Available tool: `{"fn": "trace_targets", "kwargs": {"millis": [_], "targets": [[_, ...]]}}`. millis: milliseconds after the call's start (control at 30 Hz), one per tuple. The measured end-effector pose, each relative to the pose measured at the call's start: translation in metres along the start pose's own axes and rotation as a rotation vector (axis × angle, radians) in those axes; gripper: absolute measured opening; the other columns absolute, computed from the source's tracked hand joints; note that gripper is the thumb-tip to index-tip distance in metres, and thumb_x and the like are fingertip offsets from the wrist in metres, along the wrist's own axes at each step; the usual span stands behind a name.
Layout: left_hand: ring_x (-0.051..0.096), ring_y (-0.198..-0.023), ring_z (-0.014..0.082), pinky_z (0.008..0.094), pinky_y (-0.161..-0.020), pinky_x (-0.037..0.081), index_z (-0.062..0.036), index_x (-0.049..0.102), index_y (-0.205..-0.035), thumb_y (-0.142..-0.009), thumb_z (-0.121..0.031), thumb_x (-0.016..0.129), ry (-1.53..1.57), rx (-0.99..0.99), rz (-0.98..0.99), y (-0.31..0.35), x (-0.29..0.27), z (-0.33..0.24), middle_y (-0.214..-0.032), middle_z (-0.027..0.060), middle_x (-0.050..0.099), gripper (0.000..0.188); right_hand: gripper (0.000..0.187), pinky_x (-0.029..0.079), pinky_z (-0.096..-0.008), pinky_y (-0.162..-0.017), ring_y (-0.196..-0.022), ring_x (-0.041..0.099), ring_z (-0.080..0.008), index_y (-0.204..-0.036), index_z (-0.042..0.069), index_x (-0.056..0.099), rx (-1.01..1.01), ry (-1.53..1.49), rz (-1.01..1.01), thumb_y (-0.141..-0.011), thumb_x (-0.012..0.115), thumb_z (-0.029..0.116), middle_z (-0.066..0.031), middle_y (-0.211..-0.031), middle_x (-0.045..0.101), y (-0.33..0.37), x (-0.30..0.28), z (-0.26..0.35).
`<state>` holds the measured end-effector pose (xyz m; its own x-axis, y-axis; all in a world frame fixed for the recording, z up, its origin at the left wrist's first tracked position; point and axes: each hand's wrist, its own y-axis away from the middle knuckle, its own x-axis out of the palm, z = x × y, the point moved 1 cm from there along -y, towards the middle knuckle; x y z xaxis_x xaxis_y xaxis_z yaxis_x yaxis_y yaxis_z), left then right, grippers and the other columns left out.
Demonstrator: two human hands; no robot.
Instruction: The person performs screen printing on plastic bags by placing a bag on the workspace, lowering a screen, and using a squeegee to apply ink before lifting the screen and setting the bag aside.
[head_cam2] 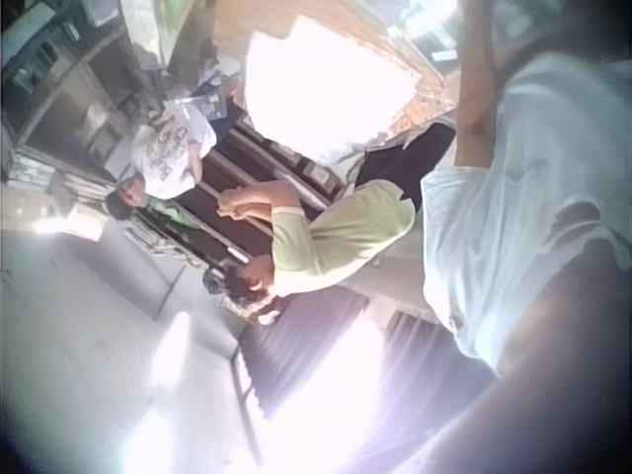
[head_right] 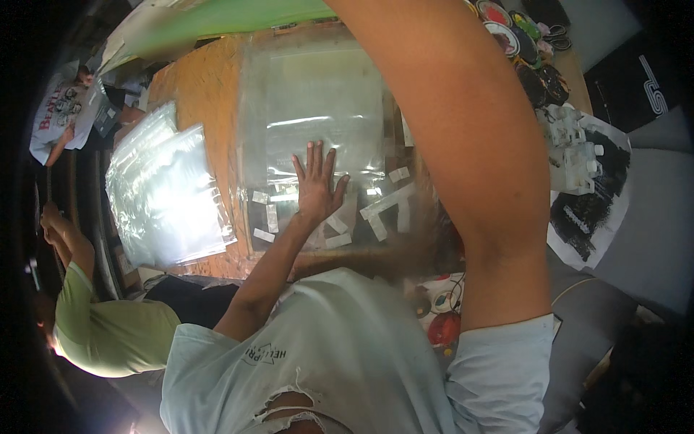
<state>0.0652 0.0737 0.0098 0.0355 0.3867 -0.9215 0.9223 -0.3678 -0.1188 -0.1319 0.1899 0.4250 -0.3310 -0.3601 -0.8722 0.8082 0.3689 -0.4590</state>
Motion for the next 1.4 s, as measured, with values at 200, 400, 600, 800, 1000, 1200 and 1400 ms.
{"fn": "trace_targets", "kwargs": {"millis": [200, 400, 600, 800, 1000, 1200, 1400], "targets": [[0.012, -0.157, 0.0439, 0.0715, -0.12, 0.003, -0.0004, 0.045, -0.151, -0.1, -0.036, 0.061, 0.182, -0.018, -0.112, -0.007, -0.017, -0.008, -0.165, 0.0282, 0.024, 0.065, 0.048, 0.053, -0.0518, -0.092, -0.099, 0.07, -0.0371, -0.118, -0.003, 0.068, 0.084, -0.06, 0.029, -0.101, 0.053, 0.039, -0.0264, -0.1, 0.072, 0.007, -0.006, 0.002], [0.031, -0.151, 0.033, 0.065, -0.119, 0.022, -0.0036, 0.045, -0.147, -0.101, -0.03, 0.065, 1.237, -0.236, -0.446, 0.024, -0.155, -0.031, -0.156, 0.0173, 0.041, 0.057, 0.048, 0.047, -0.048, -0.095, -0.095, 0.067, -0.0323, -0.116, 0.007, 0.074, 0.031, 0.059, -0.15, -0.094, 0.067, 0.049, -0.0152, -0.101, 0.07, 0.133, 0.072, 0.057], [0.048, -0.134, 0.0277, 0.0537, -0.11, 0.041, -0.0096, 0.05, -0.14, -0.101, -0.04, 0.065, 2.025, -0.966, -0.145, 0.093, -0.124, -0.017, -0.144, 0.0114, 0.047, 0.052, 0.045, 0.041, -0.0494, -0.093, -0.095, 0.055, -0.0296, -0.134, 0.008, 0.062, 0.156, 0.054, 0.039, -0.092, 0.07, 0.022, -0.0103, -0.094, 0.058, 0.285, 0.188, 0.081], [0.042, -0.141, 0.029, 0.0606, -0.118, 0.027, -0.0074, 0.05, -0.137, -0.1, -0.039, 0.064, 1.943, -1.286, -0.205, 0.097, -0.058, 0.012, -0.147, 0.0131, 0.042, 0.05, 0.069, 0.042, -0.0486, -0.093, -0.096, 0.056, -0.0284, -0.148, 0.011, 0.05, 0.12, 0.1, 0.299, -0.083, 0.072, 0.011, -0.0094, -0.098, 0.057, 0.302, 0.243, 0.067], [0.031, -0.151, 0.0331, 0.066, -0.122, 0.013, -0.0012, 0.028, -0.155, -0.1, -0.039, 0.062, 1.95, -1.224, -0.075, 0.104, -0.063, 0.011, -0.159, 0.0197, 0.032, 0.075, 0.073, 0.038, -0.0504, -0.096, -0.099, 0.055, -0.0301, -0.15, 0.018, 0.05, 0.217, -0.029, 0.366, -0.082, 0.074, 0.006, -0.0118, -0.099, 0.056, 0.324, 0.259, 0.064], [0.034, -0.149, 0.0336, 0.0658, -0.119, 0.019, -0.0025, 0.039, -0.149, -0.099, -0.041, 0.061, 1.938, -1.28, -0.193, 0.093, -0.063, 0.007, -0.155, 0.0184, 0.036, 0.067, 0.065, 0.032, -0.0578, -0.101, -0.099, 0.054, -0.0265, -0.146, 0.02, 0.054, 0.123, 0.075, 0.246, -0.085, 0.074, 0.008, -0.0081, -0.099, 0.054, 0.325, 0.256, 0.071], [0.047, -0.134, 0.0269, 0.0575, -0.111, 0.026, -0.0128, 0.058, -0.131, -0.093, -0.04, 0.07, 1.902, -1.364, -0.276, 0.092, -0.066, 0.0, -0.126, 0.0055, 0.051, 0.048, 0.063, 0.03, -0.0588, -0.103, -0.099, 0.053, -0.0243, -0.142, 0.02, 0.056, 0.111, 0.0, 0.163, -0.084, 0.075, 0.007, -0.0057, -0.096, 0.052, 0.268, 0.285, 0.02]]}}
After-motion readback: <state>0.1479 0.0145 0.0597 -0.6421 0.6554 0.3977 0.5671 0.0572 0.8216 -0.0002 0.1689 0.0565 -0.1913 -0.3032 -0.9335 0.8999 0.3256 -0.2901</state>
